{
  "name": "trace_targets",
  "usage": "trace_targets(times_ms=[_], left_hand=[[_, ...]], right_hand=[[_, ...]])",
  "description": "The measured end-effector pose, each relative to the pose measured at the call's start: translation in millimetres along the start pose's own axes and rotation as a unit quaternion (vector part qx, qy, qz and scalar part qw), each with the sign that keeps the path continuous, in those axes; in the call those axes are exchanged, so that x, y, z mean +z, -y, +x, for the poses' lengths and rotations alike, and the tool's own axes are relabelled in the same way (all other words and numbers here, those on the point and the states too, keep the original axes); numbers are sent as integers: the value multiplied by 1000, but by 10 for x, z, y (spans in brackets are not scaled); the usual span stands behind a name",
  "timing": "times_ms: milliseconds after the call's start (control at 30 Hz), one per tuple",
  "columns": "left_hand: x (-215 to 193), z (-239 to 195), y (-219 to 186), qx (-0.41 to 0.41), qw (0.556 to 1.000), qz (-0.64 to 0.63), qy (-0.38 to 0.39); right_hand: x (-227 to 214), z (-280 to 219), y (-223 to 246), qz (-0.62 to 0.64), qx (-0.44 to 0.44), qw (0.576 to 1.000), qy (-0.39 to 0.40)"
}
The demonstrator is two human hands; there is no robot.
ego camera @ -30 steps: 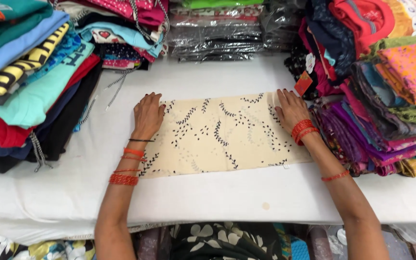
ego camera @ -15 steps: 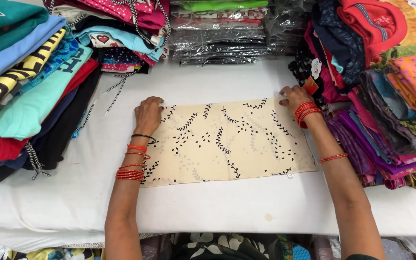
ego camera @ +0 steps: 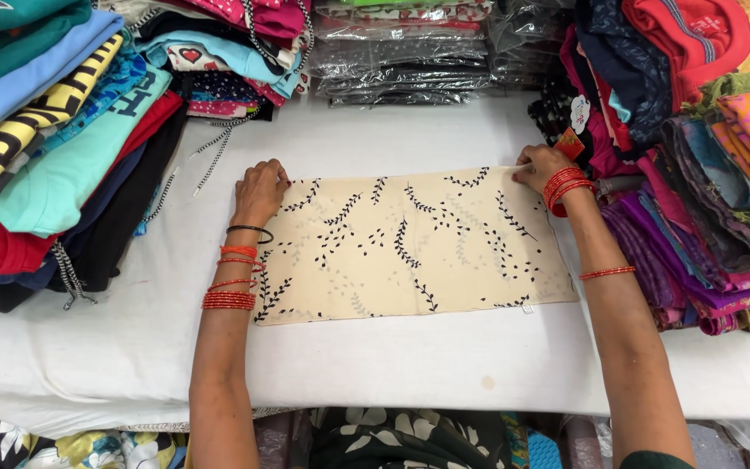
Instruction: The person folds several patterned scarves by hand on a white table. They smooth each scarf, fold it into a neat rectangle, and place it on a growing stack. The person handles a blue-and-yellow scarf, an orange paisley scarf, and a cream scarf with black patterns.
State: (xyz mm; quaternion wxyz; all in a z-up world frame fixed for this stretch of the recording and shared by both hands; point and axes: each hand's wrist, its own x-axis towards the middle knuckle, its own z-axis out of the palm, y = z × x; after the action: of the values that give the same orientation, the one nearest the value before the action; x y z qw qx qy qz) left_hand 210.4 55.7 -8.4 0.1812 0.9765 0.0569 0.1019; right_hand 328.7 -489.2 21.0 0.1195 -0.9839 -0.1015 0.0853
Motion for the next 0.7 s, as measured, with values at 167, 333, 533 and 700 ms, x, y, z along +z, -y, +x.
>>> trace_targets(times_ms=[167,333,533,700], left_hand=[[45,28,159,-15,1000,-25,6],[21,51,272,-71,997,17,10],[-31,52,439,-138,990,-35,5],[92,150,681,-110,985,-130,15]], right_hand=[[27,-90,-15,56,0,997,-53],[178,-69,-222,109,4,990,-91],[548,255,-718,195,-12,972,-127],[543,264,-698,305,28,945,-113]])
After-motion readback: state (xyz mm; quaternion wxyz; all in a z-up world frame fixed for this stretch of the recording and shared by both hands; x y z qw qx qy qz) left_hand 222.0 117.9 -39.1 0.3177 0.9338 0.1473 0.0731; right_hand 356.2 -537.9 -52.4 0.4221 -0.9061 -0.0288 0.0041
